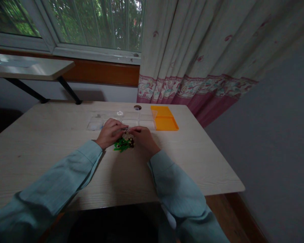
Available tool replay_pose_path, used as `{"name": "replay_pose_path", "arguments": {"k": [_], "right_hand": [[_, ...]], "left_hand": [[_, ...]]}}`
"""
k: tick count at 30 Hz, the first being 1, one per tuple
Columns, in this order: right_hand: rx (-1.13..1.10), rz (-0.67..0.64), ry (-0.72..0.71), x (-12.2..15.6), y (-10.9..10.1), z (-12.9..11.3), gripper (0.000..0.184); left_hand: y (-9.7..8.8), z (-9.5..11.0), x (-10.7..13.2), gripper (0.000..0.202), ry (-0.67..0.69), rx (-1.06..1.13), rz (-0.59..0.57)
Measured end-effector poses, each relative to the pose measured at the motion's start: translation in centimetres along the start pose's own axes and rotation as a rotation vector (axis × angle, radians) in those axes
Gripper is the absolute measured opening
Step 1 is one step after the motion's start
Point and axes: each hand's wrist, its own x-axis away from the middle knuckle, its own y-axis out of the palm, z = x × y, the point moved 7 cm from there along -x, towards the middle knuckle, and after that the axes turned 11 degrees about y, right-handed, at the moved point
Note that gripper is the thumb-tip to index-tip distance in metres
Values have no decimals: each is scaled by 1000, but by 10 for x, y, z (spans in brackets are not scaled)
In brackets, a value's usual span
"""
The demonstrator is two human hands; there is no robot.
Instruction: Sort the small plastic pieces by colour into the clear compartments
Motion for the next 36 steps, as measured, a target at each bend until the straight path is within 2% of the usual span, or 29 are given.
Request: {"name": "replay_pose_path", "arguments": {"k": [6, 10, 19, 26, 31, 36], "right_hand": [[-126, -43, 82, 1, 6, 5, 32], [-165, -69, 120, 4, 8, 2, 33], [-102, -38, 100, -1, 7, 7, 35], [-42, -37, 42, 1, 9, -1, 29], [115, 31, -38, 4, -3, -10, 24], [492, 94, -133, 10, -17, -21, 13]], "left_hand": [[0, -3, 1, 23, -6, 0, 12], [0, -2, 0, 22, -1, -7, 14], [1, -4, 1, 18, -17, -6, 21], [1, -9, 2, 18, -60, -29, 43], [-8, -17, 5, 20, -164, -73, 158], [-10, -22, 8, 20, -228, -106, 169]]}}
